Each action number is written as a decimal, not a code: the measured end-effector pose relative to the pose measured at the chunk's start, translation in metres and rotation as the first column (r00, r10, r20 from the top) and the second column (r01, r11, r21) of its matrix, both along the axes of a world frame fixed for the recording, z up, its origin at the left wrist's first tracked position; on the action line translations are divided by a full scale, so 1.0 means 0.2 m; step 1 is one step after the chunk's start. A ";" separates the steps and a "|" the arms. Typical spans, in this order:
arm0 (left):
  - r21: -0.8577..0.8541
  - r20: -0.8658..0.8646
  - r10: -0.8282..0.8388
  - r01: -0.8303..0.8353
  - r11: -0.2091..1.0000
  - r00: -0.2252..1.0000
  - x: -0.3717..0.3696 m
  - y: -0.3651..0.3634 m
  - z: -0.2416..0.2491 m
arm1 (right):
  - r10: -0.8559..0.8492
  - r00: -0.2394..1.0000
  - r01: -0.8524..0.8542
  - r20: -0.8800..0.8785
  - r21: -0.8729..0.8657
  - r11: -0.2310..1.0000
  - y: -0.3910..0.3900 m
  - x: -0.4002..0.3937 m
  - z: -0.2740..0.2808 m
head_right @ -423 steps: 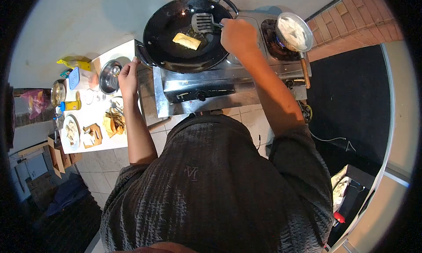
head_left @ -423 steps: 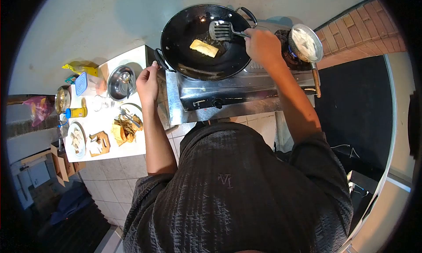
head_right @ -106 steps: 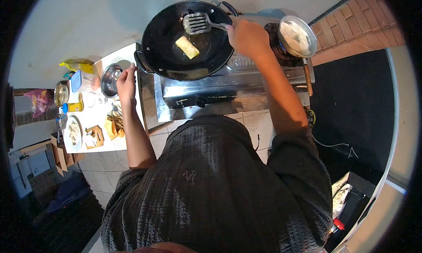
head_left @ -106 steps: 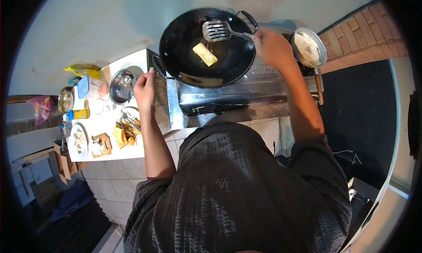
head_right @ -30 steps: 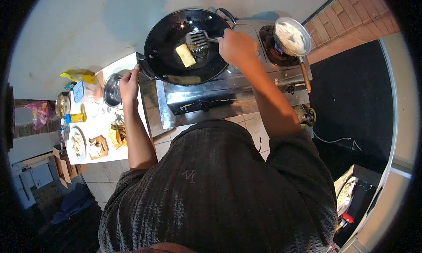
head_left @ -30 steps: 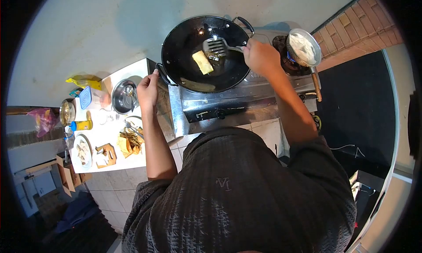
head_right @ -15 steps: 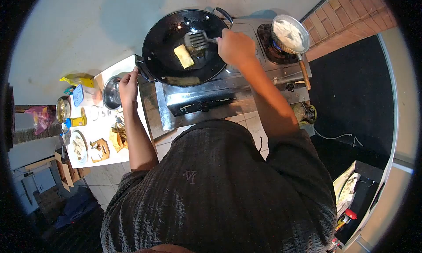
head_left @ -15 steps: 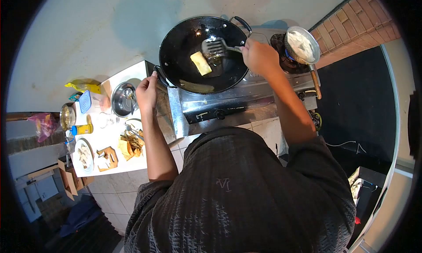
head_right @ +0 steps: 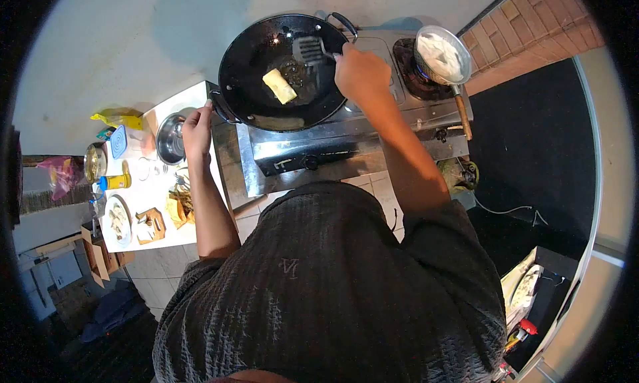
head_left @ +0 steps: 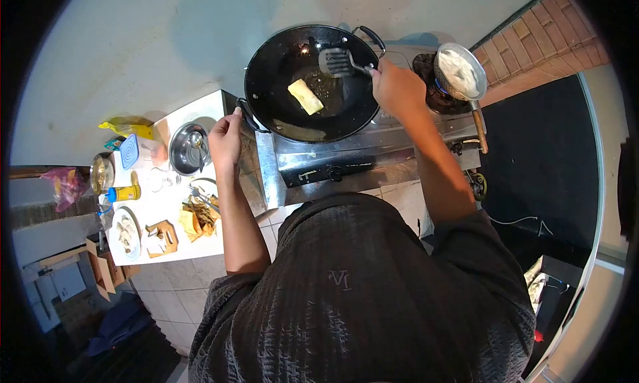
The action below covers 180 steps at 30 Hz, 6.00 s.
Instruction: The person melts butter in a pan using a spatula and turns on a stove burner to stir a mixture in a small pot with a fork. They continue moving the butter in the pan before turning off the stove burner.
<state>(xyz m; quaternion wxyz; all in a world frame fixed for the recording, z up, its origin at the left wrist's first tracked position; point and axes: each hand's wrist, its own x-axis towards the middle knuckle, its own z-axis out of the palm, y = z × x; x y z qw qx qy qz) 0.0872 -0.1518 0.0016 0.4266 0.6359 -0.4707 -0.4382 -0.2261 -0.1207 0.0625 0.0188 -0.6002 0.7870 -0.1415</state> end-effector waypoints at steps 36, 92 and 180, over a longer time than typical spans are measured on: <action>-0.001 0.029 -0.003 0.003 1.000 1.000 0.00 0.01 0.01 | 0.125 0.985 -0.121 0.122 -0.036 0.992 0.01 -0.03 0.00; -0.008 0.031 -0.017 0.017 1.000 0.999 0.00 0.05 0.03 | 0.221 0.975 -0.219 0.025 0.274 0.936 -0.17 -0.06 0.05; 0.002 0.019 0.031 -0.031 1.000 0.999 0.03 0.14 0.01 | 0.194 0.976 -0.154 -0.099 0.316 0.936 -0.40 -0.04 0.20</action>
